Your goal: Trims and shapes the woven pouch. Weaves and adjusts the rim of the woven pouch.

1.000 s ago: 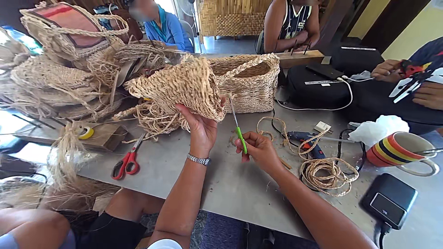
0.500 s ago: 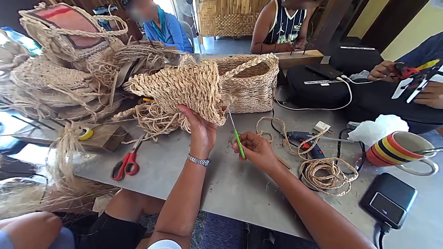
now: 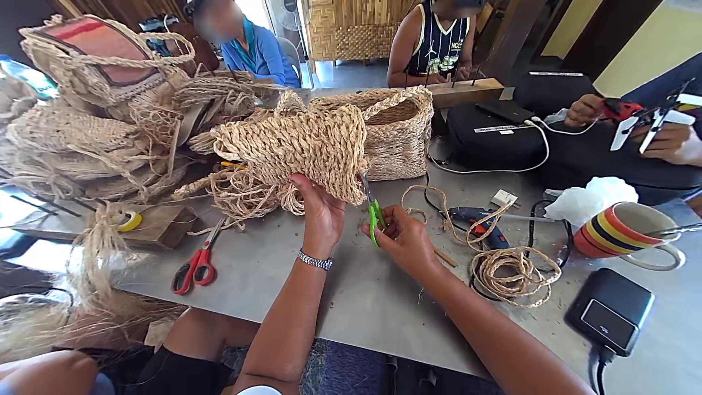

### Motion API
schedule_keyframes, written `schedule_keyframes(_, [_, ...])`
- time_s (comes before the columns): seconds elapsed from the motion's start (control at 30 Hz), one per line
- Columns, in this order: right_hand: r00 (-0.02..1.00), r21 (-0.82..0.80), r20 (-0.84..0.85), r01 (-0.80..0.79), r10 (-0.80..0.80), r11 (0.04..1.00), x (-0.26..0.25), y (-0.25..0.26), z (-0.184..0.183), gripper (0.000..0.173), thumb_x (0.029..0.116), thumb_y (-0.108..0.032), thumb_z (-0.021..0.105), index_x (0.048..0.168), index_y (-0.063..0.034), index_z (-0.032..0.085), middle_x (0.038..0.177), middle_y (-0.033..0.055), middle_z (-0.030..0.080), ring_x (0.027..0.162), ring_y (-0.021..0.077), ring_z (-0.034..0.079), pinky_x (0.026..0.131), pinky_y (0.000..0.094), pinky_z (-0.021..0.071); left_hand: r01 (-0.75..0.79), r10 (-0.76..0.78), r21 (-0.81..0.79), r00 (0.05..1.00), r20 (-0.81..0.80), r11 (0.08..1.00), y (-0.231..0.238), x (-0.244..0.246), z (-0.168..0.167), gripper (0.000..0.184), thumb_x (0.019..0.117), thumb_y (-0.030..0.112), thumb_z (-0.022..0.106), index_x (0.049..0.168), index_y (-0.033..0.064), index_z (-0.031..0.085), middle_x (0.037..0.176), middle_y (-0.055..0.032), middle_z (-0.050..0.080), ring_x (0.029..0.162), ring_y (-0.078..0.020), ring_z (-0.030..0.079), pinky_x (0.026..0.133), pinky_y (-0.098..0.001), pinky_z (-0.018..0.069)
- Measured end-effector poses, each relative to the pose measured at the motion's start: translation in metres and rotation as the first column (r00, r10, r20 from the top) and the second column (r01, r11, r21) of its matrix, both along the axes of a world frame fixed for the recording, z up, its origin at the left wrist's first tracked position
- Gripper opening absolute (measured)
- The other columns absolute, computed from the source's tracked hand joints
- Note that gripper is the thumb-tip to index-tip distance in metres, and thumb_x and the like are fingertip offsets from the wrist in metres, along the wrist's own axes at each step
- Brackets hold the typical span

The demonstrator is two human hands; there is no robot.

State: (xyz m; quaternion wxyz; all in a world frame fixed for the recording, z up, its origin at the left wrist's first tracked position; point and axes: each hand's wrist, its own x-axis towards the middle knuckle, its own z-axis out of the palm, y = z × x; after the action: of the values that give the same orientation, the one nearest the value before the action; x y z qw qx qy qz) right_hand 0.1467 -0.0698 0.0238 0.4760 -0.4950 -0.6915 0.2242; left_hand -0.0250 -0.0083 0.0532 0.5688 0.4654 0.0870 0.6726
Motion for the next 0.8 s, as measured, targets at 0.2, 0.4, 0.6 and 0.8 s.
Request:
schedule_keyframes(0.2, [0.998, 0.058, 0.026, 0.056, -0.057, 0.997, 0.0, -0.001, 0.001, 0.032, 0.0962, -0.031, 0.072, 0.109, -0.0024, 0.064, 0.08, 0.0022, 0.067, 0.062, 0.0062, 0.06, 0.058, 0.0213, 0.0517, -0.011, 0.011, -0.007, 1.0, -0.014, 1.0, 0.001, 0.0, 0.0, 0.073, 0.0961, 0.076, 0.032, 0.152, 0.0285, 0.037, 0.148, 0.0037, 0.052, 0.138, -0.0142, 0.05, 0.113, -0.0394, 0.045])
schedule_keyframes(0.4, [0.996, 0.035, -0.016, 0.086, -0.085, 0.996, 0.001, -0.001, 0.004, 0.03, 0.0964, -0.029, 0.072, 0.109, -0.0026, 0.065, 0.078, 0.0019, 0.066, 0.061, 0.0064, 0.059, 0.057, 0.0221, 0.0507, -0.011, 0.007, -0.04, 0.995, -0.099, 0.999, 0.004, 0.001, 0.001, 0.082, 0.0936, 0.081, 0.023, 0.156, 0.0286, 0.032, 0.153, 0.0018, 0.048, 0.139, -0.0177, 0.048, 0.112, -0.0426, 0.0444])
schedule_keyframes(0.6, [0.99, 0.057, 0.015, 0.137, -0.138, 0.989, 0.01, 0.002, 0.008, 0.028, 0.0962, -0.024, 0.072, 0.112, -0.002, 0.064, 0.084, 0.005, 0.068, 0.064, 0.0098, 0.062, 0.06, 0.0263, 0.0549, 0.245, -0.28, -0.381, 0.959, -0.04, 0.891, 0.007, 0.007, 0.001, 0.105, 0.0799, 0.094, 0.01, 0.143, 0.0185, 0.047, 0.124, -0.0127, 0.065, 0.098, -0.0252, 0.07, 0.078, -0.0397, 0.0607])
schedule_keyframes(0.8, [0.982, 0.115, 0.08, 0.161, -0.171, 0.98, 0.024, 0.01, 0.006, 0.026, 0.0953, -0.021, 0.072, 0.111, -0.001, 0.065, 0.082, 0.0065, 0.067, 0.063, 0.0135, 0.062, 0.059, 0.0312, 0.0555, 0.236, -0.4, -0.554, 0.896, -0.194, 0.798, 0.007, 0.012, -0.003, 0.105, 0.0831, 0.092, 0.006, 0.143, 0.014, 0.043, 0.129, -0.012, 0.066, 0.097, -0.0258, 0.072, 0.076, -0.0412, 0.0613])
